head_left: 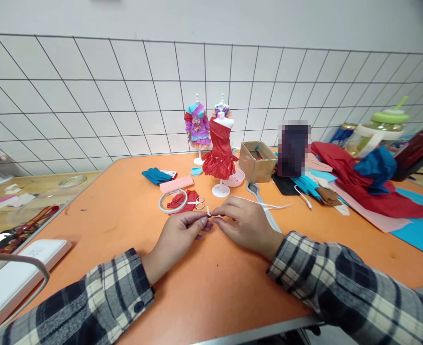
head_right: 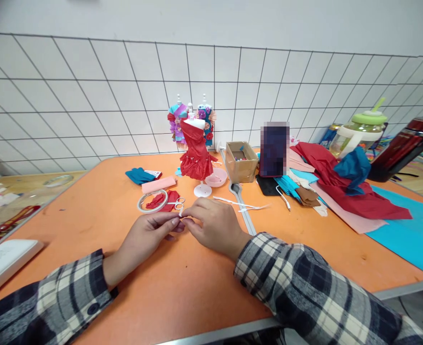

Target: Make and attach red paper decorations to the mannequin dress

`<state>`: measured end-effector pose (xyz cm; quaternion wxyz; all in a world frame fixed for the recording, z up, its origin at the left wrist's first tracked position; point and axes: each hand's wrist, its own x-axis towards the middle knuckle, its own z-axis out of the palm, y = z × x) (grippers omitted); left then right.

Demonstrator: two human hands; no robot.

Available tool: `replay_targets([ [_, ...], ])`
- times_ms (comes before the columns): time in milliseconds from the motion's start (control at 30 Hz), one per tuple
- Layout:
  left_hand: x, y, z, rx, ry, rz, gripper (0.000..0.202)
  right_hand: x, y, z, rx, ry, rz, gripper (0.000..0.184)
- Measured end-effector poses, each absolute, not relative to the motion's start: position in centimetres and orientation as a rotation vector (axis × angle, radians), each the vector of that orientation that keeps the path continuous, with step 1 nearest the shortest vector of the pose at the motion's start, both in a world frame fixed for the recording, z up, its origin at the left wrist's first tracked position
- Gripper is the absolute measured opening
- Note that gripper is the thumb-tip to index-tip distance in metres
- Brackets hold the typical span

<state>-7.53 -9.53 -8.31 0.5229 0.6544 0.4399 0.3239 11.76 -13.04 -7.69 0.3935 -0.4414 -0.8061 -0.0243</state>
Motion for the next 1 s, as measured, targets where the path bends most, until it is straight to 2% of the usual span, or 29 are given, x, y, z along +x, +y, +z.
replay_targets([
  [433, -7.5, -9.8, -8.1, 1.735, 1.061, 0.807, 0.024, 11.2, -13.5, -7.3, -1.208, -2.056, -0.165, 0.013],
  [633, -7.4, -9.9, -7.7, 1.751, 1.028, 0.831, 0.024, 10.9, -12.9, -7.7, -1.275, -1.964, 0.155, 0.006],
  [767, -7.4, -9.8, -7.7, 1.781, 1.002, 0.841, 0.025, 10.7, -12.4, -8.2, -1.256, -1.855, 0.398, 0.008],
  [1000, -7.4, -9.8, -7.5, 1.797, 1.04, 0.875, 0.023, 10.6, -12.7, -8.1, -1.243, -1.815, 0.352, 0.01],
])
